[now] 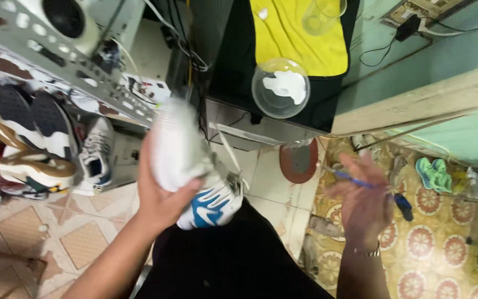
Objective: Painting the trim and upper details of a sneaker with white paint using a brush.
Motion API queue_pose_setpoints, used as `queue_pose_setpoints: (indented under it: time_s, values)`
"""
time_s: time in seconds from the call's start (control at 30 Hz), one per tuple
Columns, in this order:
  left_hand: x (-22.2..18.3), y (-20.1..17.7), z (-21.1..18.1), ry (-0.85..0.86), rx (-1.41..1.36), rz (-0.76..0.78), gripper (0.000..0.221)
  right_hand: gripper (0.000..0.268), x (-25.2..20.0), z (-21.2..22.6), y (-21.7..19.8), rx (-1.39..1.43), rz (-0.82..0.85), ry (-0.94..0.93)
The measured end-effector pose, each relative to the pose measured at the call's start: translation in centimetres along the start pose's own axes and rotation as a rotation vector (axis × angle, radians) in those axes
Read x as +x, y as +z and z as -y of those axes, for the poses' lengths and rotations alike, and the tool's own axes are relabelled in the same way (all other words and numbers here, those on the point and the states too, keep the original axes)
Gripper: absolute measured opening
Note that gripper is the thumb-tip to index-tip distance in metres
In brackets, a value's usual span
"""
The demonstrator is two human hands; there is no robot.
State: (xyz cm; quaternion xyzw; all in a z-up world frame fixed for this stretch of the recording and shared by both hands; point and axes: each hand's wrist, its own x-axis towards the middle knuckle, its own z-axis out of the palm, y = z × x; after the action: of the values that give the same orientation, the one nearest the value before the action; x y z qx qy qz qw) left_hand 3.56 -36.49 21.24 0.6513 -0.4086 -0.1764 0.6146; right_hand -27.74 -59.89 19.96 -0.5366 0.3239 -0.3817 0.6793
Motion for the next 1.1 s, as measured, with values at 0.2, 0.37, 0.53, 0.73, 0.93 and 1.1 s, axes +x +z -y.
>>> queue_pose_setpoints:
  time_s: [0.2,0.37,0.53,0.73,0.93,1.1]
  values:
    - [-4.6,4.4,2.2,-0.407,-0.784,-0.230,0.088,0.072,10.3,-1.1,-1.5,0.218,0.078,-0.344]
    - [-3.5,5.1,1.7,-0.705,-1.201,-0.069,0.088,0.032,15.8,-3.1,3.9,0.091,-0.102,-0.394]
    - [0.5,5.3,1.6,-0.729,-1.307,0.082,0.094,0.023,18.9,-6.0,5.9,-0.186,-0.230,-0.467]
    - [4.5,4.6,2.3,-0.758,-1.316,0.118,0.096,0.041,19.9,-6.4,6.8,-0.218,-0.188,-0.524]
    - [5.8,4.4,3.4,-0.872,-1.157,0.318,0.081,0.045,19.3,-7.7,6.3,-0.440,-0.077,-0.532]
    - [7.0,5.5,3.0,-0.857,-1.105,0.336,0.078,0.048,19.4,-6.9,7.1,-0.588,-0.025,-0.516]
